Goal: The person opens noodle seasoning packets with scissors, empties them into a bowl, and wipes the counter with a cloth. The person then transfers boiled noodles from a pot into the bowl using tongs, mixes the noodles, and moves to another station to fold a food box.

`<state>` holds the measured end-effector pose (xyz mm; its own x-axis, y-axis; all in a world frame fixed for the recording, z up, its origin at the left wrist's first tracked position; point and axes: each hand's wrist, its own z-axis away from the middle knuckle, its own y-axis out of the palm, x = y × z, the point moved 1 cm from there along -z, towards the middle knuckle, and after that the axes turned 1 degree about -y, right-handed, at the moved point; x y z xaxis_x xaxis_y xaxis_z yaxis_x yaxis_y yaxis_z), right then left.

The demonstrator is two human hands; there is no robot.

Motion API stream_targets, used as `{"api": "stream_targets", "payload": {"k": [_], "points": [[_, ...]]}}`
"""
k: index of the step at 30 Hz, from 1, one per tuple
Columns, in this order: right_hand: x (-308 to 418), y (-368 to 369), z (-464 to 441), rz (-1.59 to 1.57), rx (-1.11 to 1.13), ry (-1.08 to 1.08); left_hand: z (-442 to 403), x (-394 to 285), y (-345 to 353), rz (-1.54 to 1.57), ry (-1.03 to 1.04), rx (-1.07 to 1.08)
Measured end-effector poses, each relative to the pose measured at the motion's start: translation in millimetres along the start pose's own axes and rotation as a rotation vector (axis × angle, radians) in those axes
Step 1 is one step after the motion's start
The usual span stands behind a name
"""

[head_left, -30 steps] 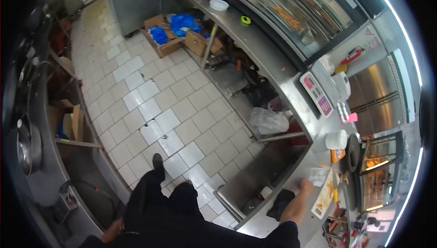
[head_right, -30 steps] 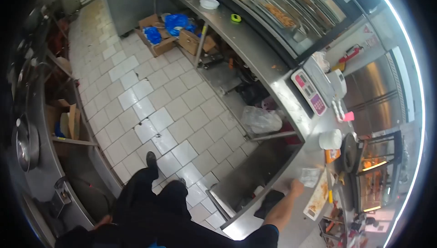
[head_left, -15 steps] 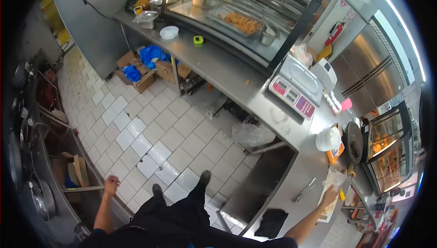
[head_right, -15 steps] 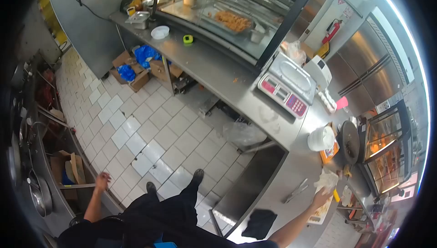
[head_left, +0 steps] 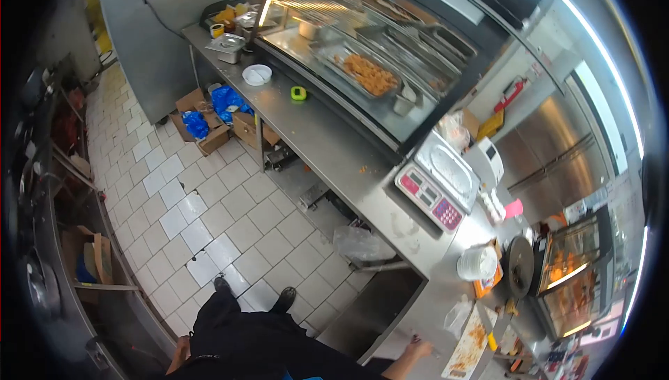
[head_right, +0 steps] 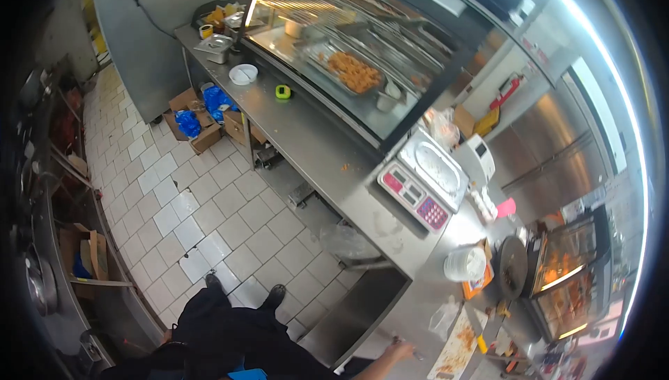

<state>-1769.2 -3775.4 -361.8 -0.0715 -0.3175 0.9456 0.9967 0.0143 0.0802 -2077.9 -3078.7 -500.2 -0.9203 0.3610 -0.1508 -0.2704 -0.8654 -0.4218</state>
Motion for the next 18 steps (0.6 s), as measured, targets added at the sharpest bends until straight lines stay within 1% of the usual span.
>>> {"api": "stream_targets", "payload": {"k": [2,3,4,5,6,7,9,10,12,14,15,16,17,18], "points": [[-21.8,25.0,51.2,0.252,0.315,0.048,-4.2,-1.9,14.6,0.063,-0.005,0.002],[-16.1,66.9,124.4,0.152,0.366,0.153,-9.3,-4.0,19.4,0.091,-0.005,0.004],[-19.1,97.4,178.0,0.071,0.604,0.332,-12.7,-5.7,22.7,0.116,-0.004,0.008],[-16.2,132.1,246.3,0.213,0.744,0.445,-17.8,-7.2,24.8,0.142,-0.006,0.008],[-44.6,156.2,271.6,0.205,1.126,0.732,-22.7,-6.9,26.0,0.159,-0.005,0.01],[-58.1,179.4,320.5,0.337,1.371,0.86,-29.9,-8.9,26.2,0.178,-0.003,0.013],[-52.2,212.3,443.3,0.552,1.716,0.999,-48.6,-9.4,22.3,0.205,0.016,0.018],[-61.6,226.5,474.7,0.573,1.742,1.015,-58.1,-5.3,19.0,0.211,0.023,0.021],[-92.5,241.2,539.8,0.933,2.071,0.858,-83.2,4.3,11.3,0.167,0.072,0.021],[-159.0,257.5,557.4,1.134,2.143,0.668,-113.6,14.3,-12.0,0.019,0.169,-0.001],[-206.1,260.3,549.9,1.183,2.054,0.588,-132.4,14.9,-29.9,-0.125,0.256,-0.043],[-255.3,260.9,527.8,1.224,1.888,0.474,-153.0,11.6,-53.3,-0.269,0.355,-0.125],[-316.5,258.0,479.6,1.196,1.792,0.477,-173.4,6.6,-80.6,-0.322,0.405,-0.229],[-365.5,253.0,422.4,1.29,1.593,0.687,-191.0,1.4,-112.4,-0.243,0.403,-0.325]]}}
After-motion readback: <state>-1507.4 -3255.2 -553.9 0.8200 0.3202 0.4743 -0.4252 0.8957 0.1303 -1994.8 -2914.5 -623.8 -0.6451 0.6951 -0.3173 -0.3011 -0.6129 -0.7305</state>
